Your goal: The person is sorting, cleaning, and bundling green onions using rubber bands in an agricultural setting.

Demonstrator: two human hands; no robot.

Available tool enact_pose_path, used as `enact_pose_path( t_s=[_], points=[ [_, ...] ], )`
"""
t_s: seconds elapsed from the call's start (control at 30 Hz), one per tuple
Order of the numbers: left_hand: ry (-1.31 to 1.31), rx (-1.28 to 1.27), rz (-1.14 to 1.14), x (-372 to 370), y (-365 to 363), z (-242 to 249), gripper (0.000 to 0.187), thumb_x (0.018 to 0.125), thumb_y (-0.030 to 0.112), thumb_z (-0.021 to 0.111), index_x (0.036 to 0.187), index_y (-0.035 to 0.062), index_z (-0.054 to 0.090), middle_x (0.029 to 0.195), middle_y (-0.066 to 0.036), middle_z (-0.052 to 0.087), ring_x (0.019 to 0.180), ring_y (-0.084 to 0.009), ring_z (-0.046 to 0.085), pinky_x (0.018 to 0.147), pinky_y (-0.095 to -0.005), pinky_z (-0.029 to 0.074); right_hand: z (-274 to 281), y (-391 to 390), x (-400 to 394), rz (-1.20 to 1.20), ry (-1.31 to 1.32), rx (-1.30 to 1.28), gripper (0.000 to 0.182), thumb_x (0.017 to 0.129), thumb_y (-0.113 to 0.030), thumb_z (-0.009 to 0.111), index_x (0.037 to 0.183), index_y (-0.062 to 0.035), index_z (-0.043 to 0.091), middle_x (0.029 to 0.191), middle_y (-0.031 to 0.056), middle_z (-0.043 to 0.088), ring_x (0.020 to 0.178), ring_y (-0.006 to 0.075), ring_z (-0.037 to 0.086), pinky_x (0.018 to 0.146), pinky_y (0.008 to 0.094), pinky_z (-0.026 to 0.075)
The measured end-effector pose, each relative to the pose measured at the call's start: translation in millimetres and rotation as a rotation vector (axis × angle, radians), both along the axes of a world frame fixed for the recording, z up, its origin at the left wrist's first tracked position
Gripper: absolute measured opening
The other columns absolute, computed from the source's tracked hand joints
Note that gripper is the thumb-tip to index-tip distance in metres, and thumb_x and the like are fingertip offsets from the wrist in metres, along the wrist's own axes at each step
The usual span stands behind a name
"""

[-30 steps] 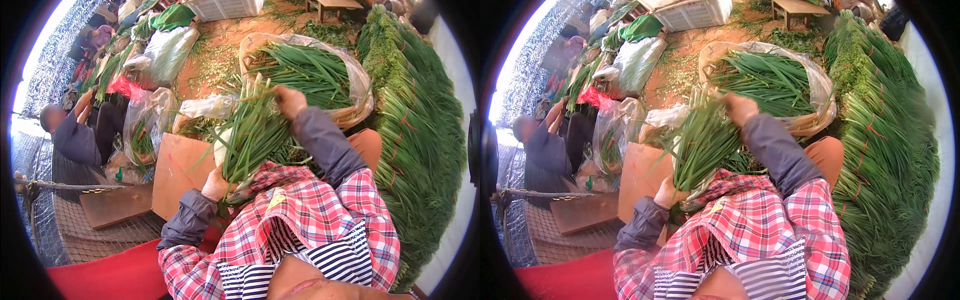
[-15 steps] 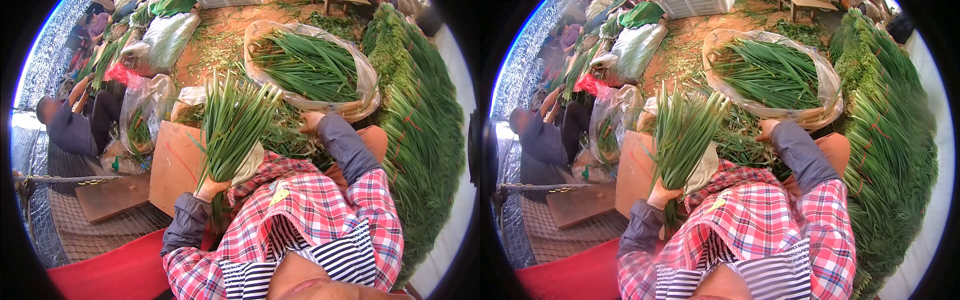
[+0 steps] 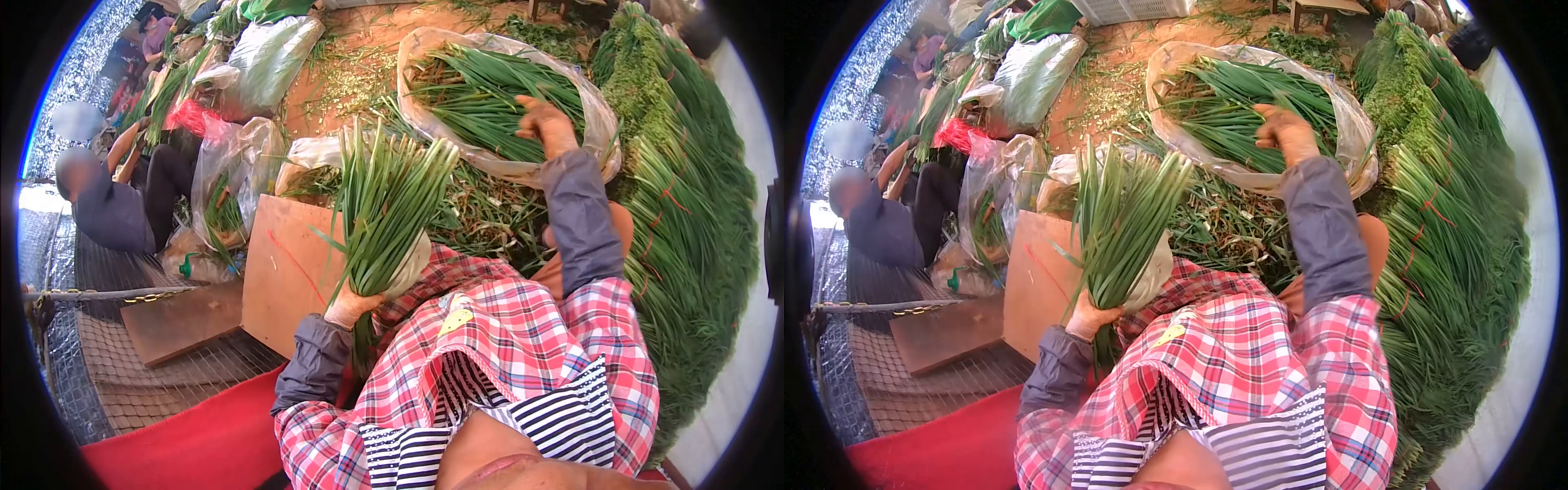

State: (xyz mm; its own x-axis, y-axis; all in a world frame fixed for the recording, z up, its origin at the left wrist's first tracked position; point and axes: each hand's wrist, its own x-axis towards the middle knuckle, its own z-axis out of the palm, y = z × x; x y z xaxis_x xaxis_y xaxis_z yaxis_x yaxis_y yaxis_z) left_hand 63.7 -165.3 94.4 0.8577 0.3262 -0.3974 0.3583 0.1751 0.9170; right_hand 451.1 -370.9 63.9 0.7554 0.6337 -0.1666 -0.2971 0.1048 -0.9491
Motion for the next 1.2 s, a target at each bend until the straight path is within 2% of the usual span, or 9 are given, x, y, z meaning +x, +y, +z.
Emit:
enact_pose_path(
  t_s=[0.1,0.27,0.47,0.5,0.67,0.8,0.9,1.0,1.2],
  points=[
    [-0.035,0.12,-0.071,3.2,6.4,-14.2,0.058,0.061,-0.002,0.069,0.115,0.0032,0.049,0.107,-0.006,0.057,0.097,-0.017,0.054,0.083,-0.0302,0.044,70.8,26.3,-39.5,0.426,-1.023,-0.882,0.073,0.068,-0.037,0.07,0.131,-0.0183,0.038,0.13,0.015,0.041,0.127,0.0317,0.029,0.105,0.0433,0.02],
    [0.152,0.152,-0.177,9.8,9.1,-11.6,0.056,0.062,0.003,0.068,0.114,-0.0005,0.048,0.105,-0.009,0.059,0.096,-0.0149,0.056,0.083,-0.0278,0.045,74.7,90.3,-95.2,0.622,-1.467,-0.869,0.093,0.054,-0.059,0.068,0.13,-0.0148,0.038,0.137,0.0127,0.031,0.13,0.031,0.021,0.104,0.0505,0.013],
    [0.138,0.148,-0.226,7.7,13.7,-12.2,0.061,0.062,0.001,0.068,0.118,-0.0025,0.043,0.107,-0.008,0.058,0.099,-0.0144,0.053,0.087,-0.0276,0.042,33.8,94.5,-120.1,0.85,-1.251,-0.622,0.046,0.069,-0.044,0.064,0.108,-0.0187,0.06,0.107,0.0134,0.058,0.107,0.0309,0.05,0.102,0.0486,0.019],
    [0.118,0.15,-0.25,7.8,16.2,-16.3,0.062,0.062,0.001,0.068,0.119,-0.0026,0.043,0.108,-0.007,0.057,0.099,-0.0143,0.053,0.087,-0.0273,0.042,31.2,93.6,-123.9,0.828,-1.314,-0.544,0.029,0.075,-0.029,0.061,0.102,-0.0202,0.063,0.098,0.0121,0.061,0.095,0.0312,0.056,0.096,0.0446,0.032],
    [0.3,0.193,-0.301,6.1,15.7,5.7,0.06,0.062,0.004,0.068,0.118,-0.0019,0.044,0.108,-0.008,0.058,0.097,-0.015,0.054,0.087,-0.0274,0.042,17.5,75.0,-76.5,0.19,-0.214,-0.305,0.017,0.08,-0.016,0.057,0.096,-0.0118,0.063,0.071,0.0034,0.059,0.065,0.0187,0.056,0.057,0.0298,0.048],
    [0.135,0.01,-0.186,-7.3,20.2,-4.0,0.057,0.062,0.006,0.068,0.114,-0.0013,0.047,0.107,-0.006,0.059,0.095,-0.0158,0.056,0.084,-0.0282,0.044,20.9,15.7,-18.4,-0.081,0.193,0.026,0.019,0.085,-0.021,0.057,0.089,-0.0037,0.062,0.061,-0.0016,0.048,0.057,0.0071,0.047,0.044,0.0287,0.04],
    [0.172,0.22,-0.29,-10.6,27.6,-4.0,0.052,0.063,0.005,0.068,0.112,-0.001,0.049,0.105,-0.006,0.06,0.094,-0.0153,0.056,0.081,-0.0286,0.044,-8.4,-26.9,14.4,-0.072,0.161,0.107,0.038,0.08,-0.036,0.062,0.101,-0.0038,0.056,0.059,0.0005,0.049,0.049,0.0125,0.046,0.043,0.0279,0.039],
    [0.29,0.066,-0.275,-5.5,27.8,7.0,0.052,0.064,0.006,0.068,0.112,-0.0009,0.049,0.105,-0.007,0.06,0.093,-0.0153,0.055,0.082,-0.0297,0.044,-35.6,-20.5,7.4,0.572,-0.758,-1.132,0.042,0.078,-0.033,0.063,0.109,-0.0047,0.054,0.074,0.0081,0.059,0.068,0.0227,0.055,0.064,0.0356,0.046],
    [0.22,0.092,-0.282,-7.9,27.4,-9.8,0.055,0.062,0.004,0.068,0.113,-0.0012,0.048,0.102,-0.006,0.06,0.092,-0.0132,0.055,0.082,-0.0282,0.044,30.9,19.9,-58.7,0.444,-0.997,-0.692,0.056,0.068,-0.045,0.065,0.109,-0.007,0.059,0.111,0.0151,0.056,0.107,0.0287,0.05,0.09,0.0353,0.039]
  ],
)
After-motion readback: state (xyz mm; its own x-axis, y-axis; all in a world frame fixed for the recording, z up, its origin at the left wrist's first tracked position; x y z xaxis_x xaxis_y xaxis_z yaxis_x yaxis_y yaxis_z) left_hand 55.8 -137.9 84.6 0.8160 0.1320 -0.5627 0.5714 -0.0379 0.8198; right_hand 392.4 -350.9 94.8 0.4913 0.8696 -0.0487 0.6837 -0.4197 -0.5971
